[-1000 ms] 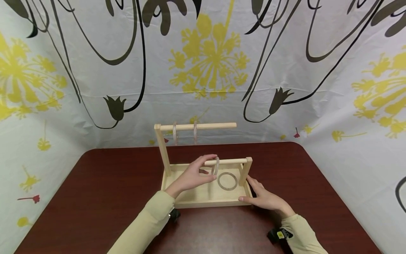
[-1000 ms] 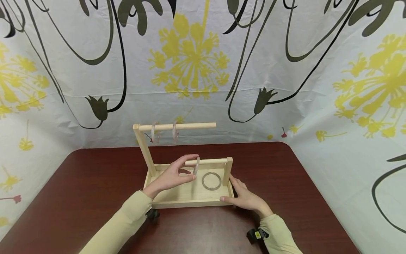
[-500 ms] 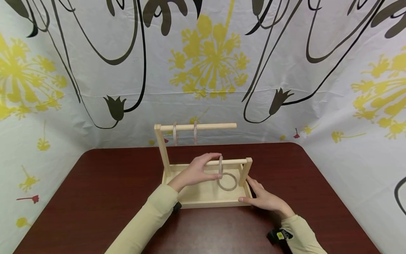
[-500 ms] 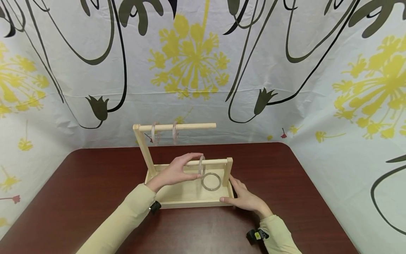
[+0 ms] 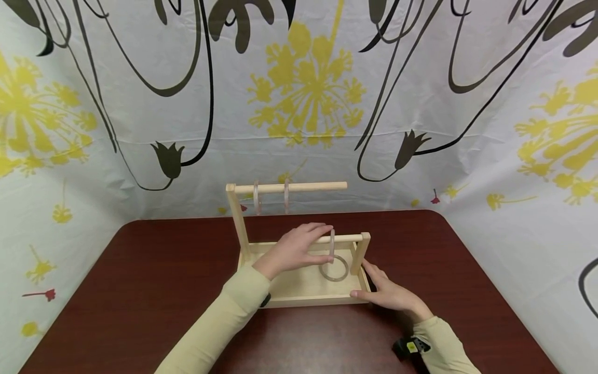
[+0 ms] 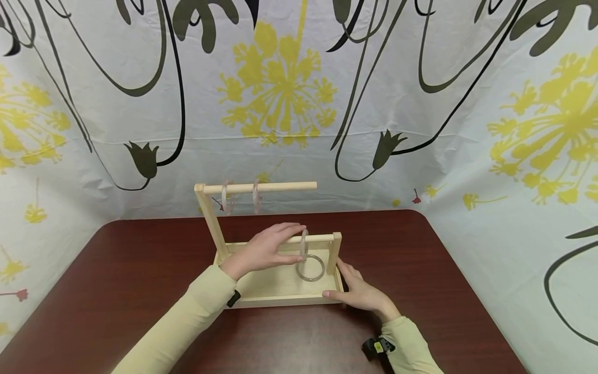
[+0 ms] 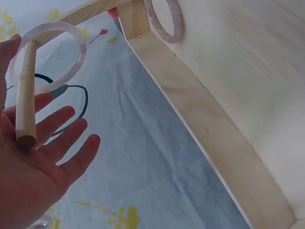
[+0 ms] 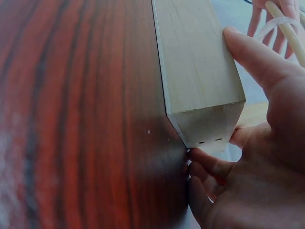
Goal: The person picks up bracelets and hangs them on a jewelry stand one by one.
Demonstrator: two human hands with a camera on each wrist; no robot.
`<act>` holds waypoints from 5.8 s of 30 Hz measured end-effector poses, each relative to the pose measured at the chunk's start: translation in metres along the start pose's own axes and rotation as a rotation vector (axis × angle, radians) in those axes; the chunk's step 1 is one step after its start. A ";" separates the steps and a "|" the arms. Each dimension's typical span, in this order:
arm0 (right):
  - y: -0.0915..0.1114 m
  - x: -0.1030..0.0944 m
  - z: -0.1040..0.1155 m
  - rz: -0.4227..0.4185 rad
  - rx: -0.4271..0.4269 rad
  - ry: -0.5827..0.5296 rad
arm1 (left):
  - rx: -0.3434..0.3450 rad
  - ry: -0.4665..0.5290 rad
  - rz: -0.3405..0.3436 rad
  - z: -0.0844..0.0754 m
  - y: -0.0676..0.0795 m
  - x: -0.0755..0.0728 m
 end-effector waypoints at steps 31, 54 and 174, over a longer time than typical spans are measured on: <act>0.000 0.000 0.001 -0.006 -0.019 0.010 | -0.019 -0.261 0.017 -0.017 -0.016 0.006; 0.000 0.000 0.000 -0.003 -0.027 0.002 | -0.134 0.106 -0.164 0.021 0.017 -0.013; 0.002 0.001 0.001 0.012 0.003 -0.025 | -0.183 0.132 0.175 0.051 0.038 0.069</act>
Point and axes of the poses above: each hand's wrist, its own y-axis away from the middle knuckle, its own x-axis out of the palm, z = x × y, the point moved 7 cm from there along -y, towards the middle knuckle, and after that the axes turned 4 degrees about y, right-handed, at the moved point
